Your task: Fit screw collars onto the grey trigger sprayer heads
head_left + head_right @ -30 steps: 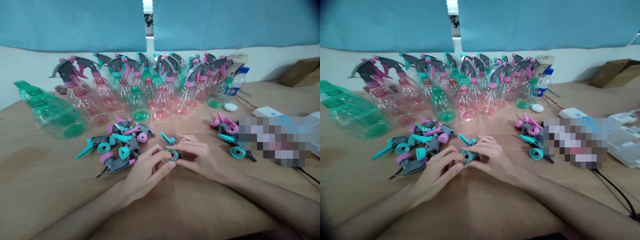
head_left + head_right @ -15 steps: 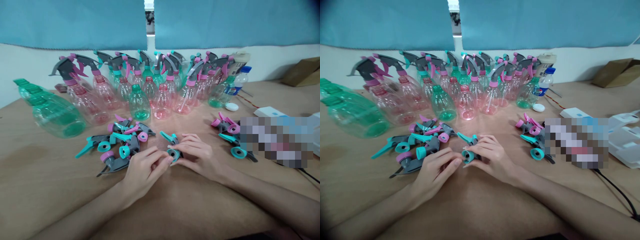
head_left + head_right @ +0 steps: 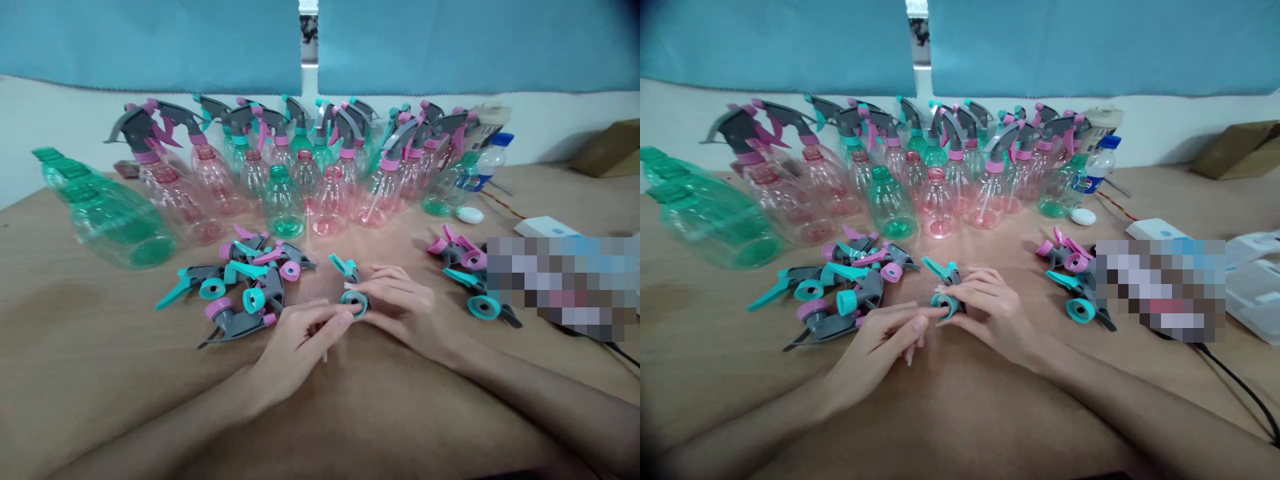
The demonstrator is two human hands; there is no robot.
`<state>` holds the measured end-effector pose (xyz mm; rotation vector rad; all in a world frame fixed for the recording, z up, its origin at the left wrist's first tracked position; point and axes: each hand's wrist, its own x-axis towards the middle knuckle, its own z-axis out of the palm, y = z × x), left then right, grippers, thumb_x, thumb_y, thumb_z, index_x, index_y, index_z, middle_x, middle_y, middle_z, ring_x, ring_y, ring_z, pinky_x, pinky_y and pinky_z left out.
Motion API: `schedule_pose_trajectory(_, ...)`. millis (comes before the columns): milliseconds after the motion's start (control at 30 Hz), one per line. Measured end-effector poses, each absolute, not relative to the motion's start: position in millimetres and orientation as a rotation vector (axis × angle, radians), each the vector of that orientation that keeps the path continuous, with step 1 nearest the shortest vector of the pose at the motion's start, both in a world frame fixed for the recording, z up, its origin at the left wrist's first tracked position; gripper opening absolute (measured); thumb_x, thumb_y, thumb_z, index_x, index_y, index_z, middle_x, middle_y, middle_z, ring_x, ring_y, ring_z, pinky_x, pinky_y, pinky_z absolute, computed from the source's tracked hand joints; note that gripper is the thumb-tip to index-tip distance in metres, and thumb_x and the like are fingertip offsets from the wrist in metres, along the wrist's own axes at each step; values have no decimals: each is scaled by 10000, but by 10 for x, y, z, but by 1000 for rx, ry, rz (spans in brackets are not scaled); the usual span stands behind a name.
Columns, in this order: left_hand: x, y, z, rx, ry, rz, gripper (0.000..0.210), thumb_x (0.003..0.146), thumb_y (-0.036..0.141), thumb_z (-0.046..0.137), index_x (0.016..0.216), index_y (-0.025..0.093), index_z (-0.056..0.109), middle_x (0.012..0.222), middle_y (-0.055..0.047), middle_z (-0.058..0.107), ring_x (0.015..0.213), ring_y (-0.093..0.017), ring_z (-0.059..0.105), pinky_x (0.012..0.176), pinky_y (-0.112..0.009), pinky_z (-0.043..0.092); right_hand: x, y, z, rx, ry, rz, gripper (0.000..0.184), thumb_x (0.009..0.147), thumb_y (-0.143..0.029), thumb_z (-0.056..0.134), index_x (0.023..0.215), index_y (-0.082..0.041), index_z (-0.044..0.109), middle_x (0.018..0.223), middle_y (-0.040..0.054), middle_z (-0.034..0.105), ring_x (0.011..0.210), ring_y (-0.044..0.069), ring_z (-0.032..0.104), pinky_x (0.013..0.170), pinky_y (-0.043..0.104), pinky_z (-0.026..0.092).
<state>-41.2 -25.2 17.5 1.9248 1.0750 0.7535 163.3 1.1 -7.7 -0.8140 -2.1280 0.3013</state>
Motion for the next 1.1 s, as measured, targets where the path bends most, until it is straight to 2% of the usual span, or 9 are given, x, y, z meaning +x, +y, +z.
schedule_pose_trajectory(67,-413,-268,186,2037,1069,731,333,943,376,420,1137,231,649,609,34,549,571,-109,536,645,-249,449,1638,10,-74,-823,-2106,310,218,846,-257,620,1060,-215,636,966,39,716,929,198,628,942,455,457)
schedule_pose_trajectory(167,-419,-292,194,2110,1054,807,338,936,364,432,1174,218,623,612,24,557,602,-130,550,628,-249,443,1627,-10,-58,-806,-2077,323,219,853,-260,608,1066,-214,632,975,40,714,925,195,635,953,465,459)
schedule_pose_trajectory(400,-446,-271,157,2018,1081,985,274,959,290,379,1003,202,635,636,28,587,579,-107,571,604,-220,448,1592,-45,-19,-785,-2060,339,237,822,-264,649,1054,-216,644,939,28,724,908,189,649,978,472,452)
schedule_pose_trajectory(633,-428,-280,180,2120,1060,950,234,953,289,402,1035,200,603,702,20,641,614,-110,592,628,-222,460,1597,-36,-37,-750,-2047,350,279,799,-268,676,1070,-213,640,919,33,724,910,196,646,954,482,467)
schedule_pose_trajectory(900,-422,-292,170,2189,1038,950,237,949,266,401,1047,193,604,712,11,638,554,-103,557,581,-223,454,1585,-50,-32,-721,-2045,392,310,795,-251,682,1100,-229,627,961,30,725,914,190,656,947,465,489)
schedule_pose_trajectory(1100,-427,-295,139,2185,1017,1021,118,907,191,471,976,187,567,686,29,572,537,-81,513,509,-196,407,1584,-55,-11,-698,-2049,411,299,799,-219,677,1092,-201,626,974,46,722,911,180,653,966,444,479)
